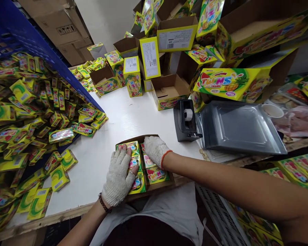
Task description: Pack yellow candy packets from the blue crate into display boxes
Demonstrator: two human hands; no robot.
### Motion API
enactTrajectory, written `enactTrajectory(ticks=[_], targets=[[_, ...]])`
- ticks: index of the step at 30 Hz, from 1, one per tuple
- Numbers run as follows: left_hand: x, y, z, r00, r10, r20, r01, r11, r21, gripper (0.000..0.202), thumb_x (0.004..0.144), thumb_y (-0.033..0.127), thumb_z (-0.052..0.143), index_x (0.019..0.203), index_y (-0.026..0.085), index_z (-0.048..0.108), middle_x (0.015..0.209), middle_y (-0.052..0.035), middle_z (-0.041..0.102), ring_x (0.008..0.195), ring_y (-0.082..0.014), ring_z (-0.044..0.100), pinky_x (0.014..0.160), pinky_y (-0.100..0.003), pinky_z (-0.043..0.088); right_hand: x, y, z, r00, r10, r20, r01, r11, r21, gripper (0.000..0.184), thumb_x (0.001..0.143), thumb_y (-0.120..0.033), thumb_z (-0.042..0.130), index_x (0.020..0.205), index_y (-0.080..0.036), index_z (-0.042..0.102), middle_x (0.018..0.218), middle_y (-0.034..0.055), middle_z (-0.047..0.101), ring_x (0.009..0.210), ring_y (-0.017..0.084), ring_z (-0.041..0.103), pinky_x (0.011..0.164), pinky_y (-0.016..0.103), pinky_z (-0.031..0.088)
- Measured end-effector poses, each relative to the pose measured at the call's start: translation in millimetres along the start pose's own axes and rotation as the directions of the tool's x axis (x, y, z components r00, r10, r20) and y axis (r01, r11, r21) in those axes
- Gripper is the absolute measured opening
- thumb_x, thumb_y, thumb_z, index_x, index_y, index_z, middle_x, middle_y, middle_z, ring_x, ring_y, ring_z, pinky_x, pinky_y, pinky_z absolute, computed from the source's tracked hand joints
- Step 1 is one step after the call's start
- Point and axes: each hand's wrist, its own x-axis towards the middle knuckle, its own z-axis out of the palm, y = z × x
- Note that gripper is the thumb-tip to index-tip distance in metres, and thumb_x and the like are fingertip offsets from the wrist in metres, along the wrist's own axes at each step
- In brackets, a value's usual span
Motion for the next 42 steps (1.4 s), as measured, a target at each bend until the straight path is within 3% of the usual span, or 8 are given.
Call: enactTrajectory(ticks=[8,14,22,30,33,36,40,42], targets=[[0.0,1.2,-1.0,1.0,-0.014,0.014,0.014,1.0,0.015,0.052,0.097,0.033,0.05,0.143,0.01,0.047,0.153,-0.0208,0.045,0.146,-0.0348,0.036,0.117,-0.058,0.034,2.1,-11.9,6.8,0.997,0.073,0.016,-0.073,0.997,-0.023,0.04,0.092,0.0,0.034,0.117,0.001,0.066,0.111,0.0245,0.064,0.104,0.033,0.062,0.079,0.042,0.052],[0.5,1.1,0.1,1.0,-0.003,-0.005,0.003,1.0,0.025,0.051,0.096,0.032,0.05,0.14,0.008,0.05,0.15,-0.0213,0.048,0.143,-0.0359,0.04,0.116,-0.057,0.035,5.4,-6.8,5.5,0.998,0.057,0.029,-0.058,0.998,0.009,0.034,0.094,-0.005,0.041,0.113,-0.007,0.069,0.109,0.0207,0.067,0.104,0.03,0.062,0.08,0.039,0.053],[-0.3,1.1,2.8,1.0,-0.027,-0.001,0.027,0.999,0.026,0.048,0.095,0.031,0.051,0.138,0.01,0.053,0.15,-0.021,0.048,0.144,-0.036,0.039,0.116,-0.06,0.034,-10.4,-27.4,21.8,0.978,0.206,-0.015,-0.205,0.976,0.07,0.045,0.093,-0.002,0.038,0.132,-0.008,0.059,0.136,0.0242,0.053,0.115,0.029,0.056,0.089,0.038,0.053],[-0.4,2.0,0.6,1.0,-0.021,0.021,0.02,0.999,0.047,0.049,0.092,0.03,0.054,0.137,0.009,0.055,0.151,-0.0207,0.047,0.143,-0.0389,0.04,0.114,-0.062,0.036,-8.5,-27.6,24.0,0.972,0.206,0.111,-0.222,0.962,0.158,0.048,0.09,-0.008,0.047,0.138,-0.009,0.056,0.149,0.0229,0.045,0.129,0.034,0.051,0.096,0.04,0.053],[2.4,2.9,-0.4,0.998,-0.045,0.051,0.044,0.999,0.021,0.051,0.091,0.029,0.056,0.138,0.009,0.055,0.152,-0.0209,0.046,0.144,-0.0384,0.038,0.116,-0.062,0.034,-14.3,-36.4,37.6,0.974,0.186,0.13,-0.206,0.966,0.158,0.067,0.086,-0.013,0.057,0.151,-0.008,0.041,0.156,0.0232,0.038,0.141,0.041,0.038,0.111,0.047,0.042],[4.9,8.5,-5.1,0.988,-0.092,0.121,0.095,0.995,-0.015,0.055,0.091,0.033,0.057,0.141,0.01,0.052,0.154,-0.0213,0.044,0.146,-0.0389,0.035,0.117,-0.064,0.029,-14.0,-45.1,57.6,0.969,0.219,0.117,-0.233,0.966,0.117,0.065,0.092,-0.015,0.046,0.156,-0.007,0.033,0.158,0.0236,0.035,0.144,0.042,0.035,0.114,0.053,0.036],[0.3,12.6,-11.8,0.981,-0.1,0.168,0.123,0.983,-0.133,0.067,0.091,0.045,0.058,0.146,0.01,0.046,0.155,-0.0231,0.04,0.147,-0.039,0.032,0.118,-0.063,0.029,-15.8,-39.1,89.3,0.994,0.11,0.009,-0.11,0.988,0.106,0.06,0.086,-0.009,0.044,0.146,-0.004,0.049,0.149,0.0233,0.049,0.14,0.039,0.043,0.115,0.056,0.035],[-3.6,-1.1,-13.7,0.986,-0.115,0.119,0.137,0.972,-0.191,0.069,0.09,0.049,0.059,0.147,0.013,0.044,0.156,-0.0226,0.038,0.148,-0.0358,0.033,0.118,-0.058,0.032,-17.3,-21.9,108.7,0.994,0.019,-0.104,-0.001,0.985,0.175,0.06,0.082,-0.009,0.045,0.141,-0.005,0.056,0.143,0.0232,0.056,0.135,0.035,0.051,0.116,0.05,0.038]])
